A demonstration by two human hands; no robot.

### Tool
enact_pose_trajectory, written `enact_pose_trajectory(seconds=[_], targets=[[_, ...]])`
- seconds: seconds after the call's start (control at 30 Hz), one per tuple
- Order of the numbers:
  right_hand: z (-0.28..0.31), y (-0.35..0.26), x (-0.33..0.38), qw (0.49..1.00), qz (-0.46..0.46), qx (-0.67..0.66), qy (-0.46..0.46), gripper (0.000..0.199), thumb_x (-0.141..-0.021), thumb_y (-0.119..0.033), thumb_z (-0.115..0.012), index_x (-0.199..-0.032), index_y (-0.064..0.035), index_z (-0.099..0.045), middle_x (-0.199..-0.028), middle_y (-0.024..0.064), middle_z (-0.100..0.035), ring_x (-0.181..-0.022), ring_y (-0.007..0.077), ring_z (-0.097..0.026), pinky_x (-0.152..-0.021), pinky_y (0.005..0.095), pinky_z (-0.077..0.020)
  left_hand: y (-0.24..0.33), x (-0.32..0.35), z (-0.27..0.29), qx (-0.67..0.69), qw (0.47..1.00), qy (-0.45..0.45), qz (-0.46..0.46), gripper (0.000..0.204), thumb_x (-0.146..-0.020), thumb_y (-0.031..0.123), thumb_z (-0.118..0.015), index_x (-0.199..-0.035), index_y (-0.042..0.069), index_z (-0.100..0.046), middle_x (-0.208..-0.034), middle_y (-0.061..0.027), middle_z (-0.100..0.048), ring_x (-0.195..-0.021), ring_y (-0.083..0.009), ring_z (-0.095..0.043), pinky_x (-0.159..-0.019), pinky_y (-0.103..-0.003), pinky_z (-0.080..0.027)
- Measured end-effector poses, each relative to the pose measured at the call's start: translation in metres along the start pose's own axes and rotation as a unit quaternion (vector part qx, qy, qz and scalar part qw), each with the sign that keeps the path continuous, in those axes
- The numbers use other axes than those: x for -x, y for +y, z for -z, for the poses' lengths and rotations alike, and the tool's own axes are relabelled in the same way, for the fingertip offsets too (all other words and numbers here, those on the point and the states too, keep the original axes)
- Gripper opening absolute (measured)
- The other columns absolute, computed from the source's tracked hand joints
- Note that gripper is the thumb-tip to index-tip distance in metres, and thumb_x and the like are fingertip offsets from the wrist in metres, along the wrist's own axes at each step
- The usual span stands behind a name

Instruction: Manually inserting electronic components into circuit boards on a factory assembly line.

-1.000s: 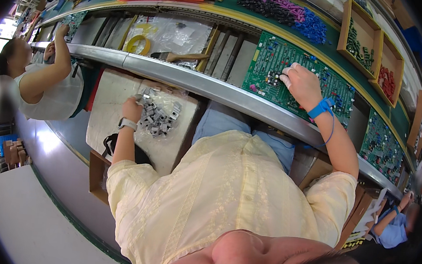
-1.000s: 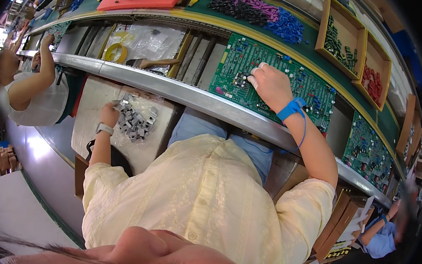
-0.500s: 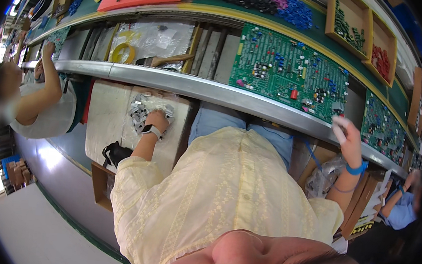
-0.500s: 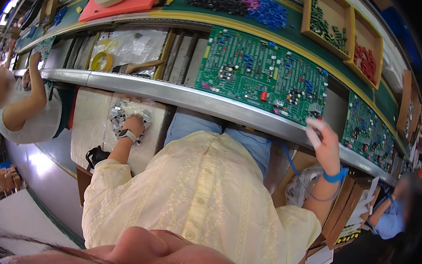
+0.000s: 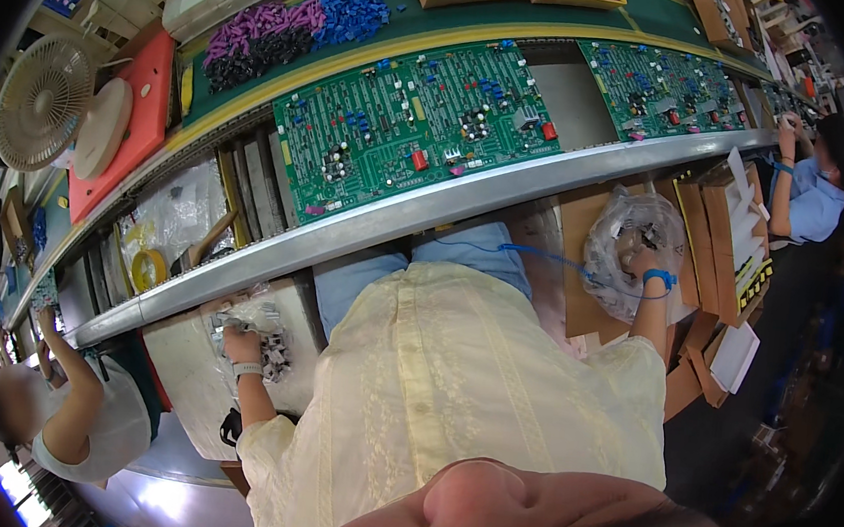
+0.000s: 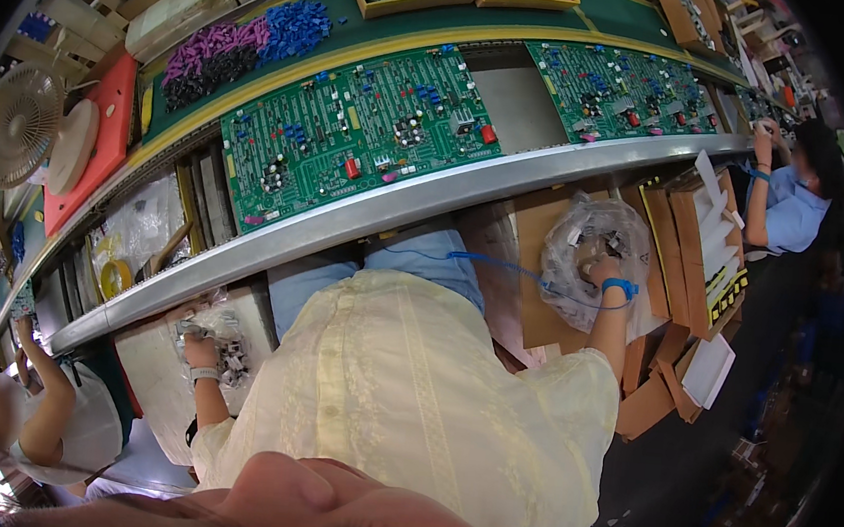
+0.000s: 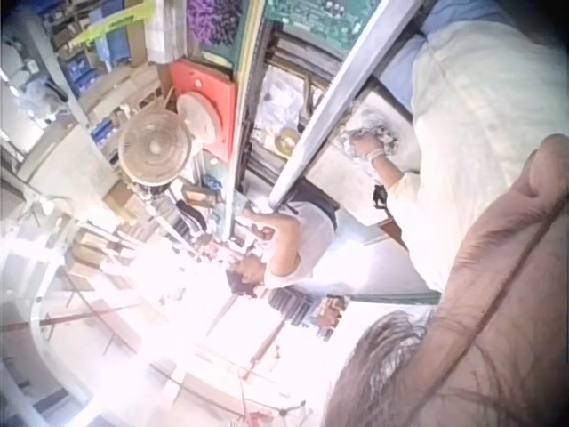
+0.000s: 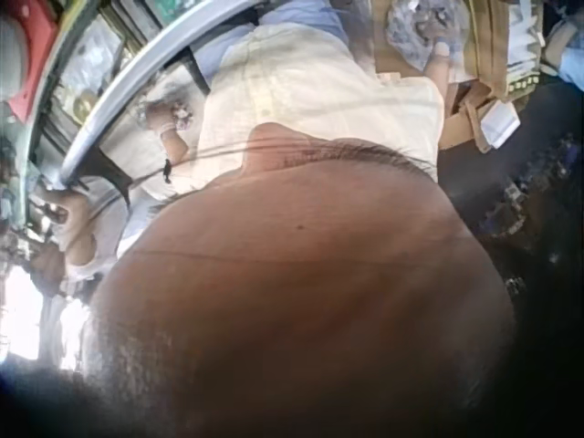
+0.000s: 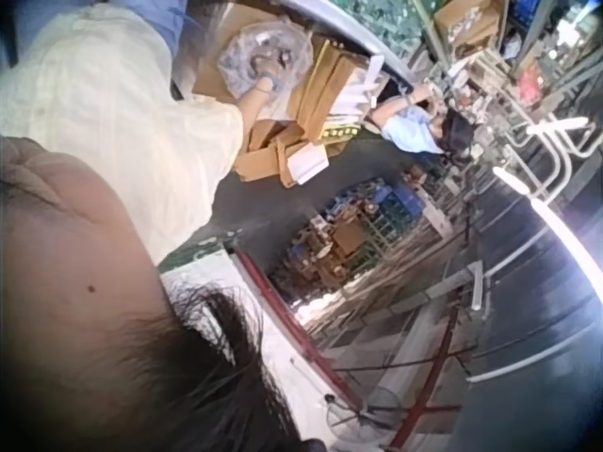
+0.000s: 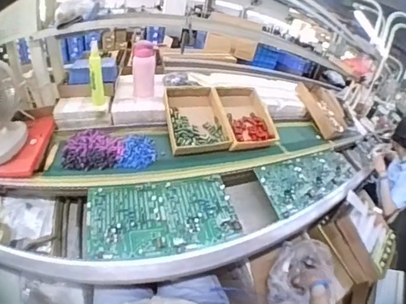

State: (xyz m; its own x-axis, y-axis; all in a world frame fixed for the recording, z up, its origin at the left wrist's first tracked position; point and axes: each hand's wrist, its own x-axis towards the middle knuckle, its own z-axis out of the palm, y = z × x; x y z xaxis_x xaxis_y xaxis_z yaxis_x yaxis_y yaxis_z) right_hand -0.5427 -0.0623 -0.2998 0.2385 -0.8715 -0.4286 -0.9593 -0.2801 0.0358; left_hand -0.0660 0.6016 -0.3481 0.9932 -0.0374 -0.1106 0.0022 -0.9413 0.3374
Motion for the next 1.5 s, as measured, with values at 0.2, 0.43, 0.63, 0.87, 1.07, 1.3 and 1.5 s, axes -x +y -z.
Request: enact_pose_trajectory(seconds=[0.2,0.43,0.63,0.87,1.07,1.3,1.5], targets=[[-0.038,0.021,-0.015,0.993,0.018,-0.112,-0.035,0.038,-0.071,-0.016,-0.057,-0.099,0.009,-0.057,-0.098,0.032,-0.056,-0.097,0.0428,-0.054,-0.084,0.0421,-0.0434,0.084,0.006,0.105,0.231,0.966,0.09,-0.07,0.031,-0.074,0.006,-0.064,-0.104,0.002,-0.058,-0.078,-0.0098,-0.061,-0.066,-0.0215,-0.058,-0.063,-0.031,-0.046],[-0.043,0.03,-0.03,0.971,0.013,-0.194,-0.14,0.032,-0.071,-0.016,-0.057,-0.095,0.0052,-0.058,-0.086,0.0245,-0.061,-0.075,0.0336,-0.061,-0.063,0.0402,-0.0479,0.24,0.003,0.156,0.261,0.908,0.04,-0.324,0.032,-0.073,0.004,-0.067,-0.105,0.005,-0.061,-0.077,-0.0076,-0.062,-0.067,-0.0131,-0.056,-0.064,-0.026,-0.046],[-0.032,0.026,-0.019,0.946,-0.021,-0.272,-0.174,0.029,-0.072,-0.018,-0.06,-0.093,0.0014,-0.058,-0.075,0.0126,-0.059,-0.061,0.0231,-0.056,-0.05,0.0337,-0.0435,0.318,-0.027,0.138,0.172,0.85,-0.077,-0.492,0.024,-0.073,0.01,-0.067,-0.096,0.005,-0.063,-0.083,-0.013,-0.061,-0.073,-0.0266,-0.059,-0.065,-0.033,-0.048],[-0.026,0.026,-0.009,0.949,-0.027,-0.27,-0.164,0.025,-0.071,-0.013,-0.061,-0.092,0.0014,-0.057,-0.07,0.0095,-0.058,-0.056,0.0227,-0.054,-0.047,0.0344,-0.04,0.33,-0.029,0.13,0.085,0.87,-0.147,-0.463,0.025,-0.073,0.012,-0.066,-0.096,0.005,-0.062,-0.083,-0.0122,-0.061,-0.081,-0.0294,-0.057,-0.07,-0.036,-0.047],[0.0,0.002,0.003,0.969,0.004,-0.159,-0.192,0.024,-0.075,-0.006,-0.051,-0.097,0.0047,-0.052,-0.067,0.014,-0.057,-0.053,0.0237,-0.054,-0.048,0.0366,-0.0424,0.327,-0.03,0.129,0.069,0.824,-0.159,-0.54,0.024,-0.071,0.013,-0.066,-0.094,0.007,-0.062,-0.081,-0.0117,-0.061,-0.078,-0.0286,-0.057,-0.071,-0.037,-0.046],[-0.039,0.061,-0.03,0.968,-0.035,-0.206,-0.141,0.026,-0.075,-0.01,-0.052,-0.097,0.0034,-0.055,-0.08,0.0211,-0.061,-0.063,0.0311,-0.059,-0.051,0.0377,-0.0439,0.329,-0.034,0.126,0.04,0.829,-0.152,-0.536,0.026,-0.07,0.008,-0.067,-0.095,0.003,-0.061,-0.088,-0.0128,-0.062,-0.083,-0.0306,-0.058,-0.073,-0.036,-0.047],[-0.014,0.041,-0.012,0.967,-0.079,-0.216,-0.113,0.027,-0.073,-0.015,-0.055,-0.095,0.0014,-0.058,-0.089,0.0238,-0.062,-0.083,0.0357,-0.058,-0.068,0.0428,-0.0446,0.324,-0.031,0.126,0.048,0.813,-0.136,-0.565,0.022,-0.072,0.015,-0.065,-0.091,0.007,-0.063,-0.078,-0.0109,-0.061,-0.076,-0.0282,-0.057,-0.069,-0.037,-0.047]])
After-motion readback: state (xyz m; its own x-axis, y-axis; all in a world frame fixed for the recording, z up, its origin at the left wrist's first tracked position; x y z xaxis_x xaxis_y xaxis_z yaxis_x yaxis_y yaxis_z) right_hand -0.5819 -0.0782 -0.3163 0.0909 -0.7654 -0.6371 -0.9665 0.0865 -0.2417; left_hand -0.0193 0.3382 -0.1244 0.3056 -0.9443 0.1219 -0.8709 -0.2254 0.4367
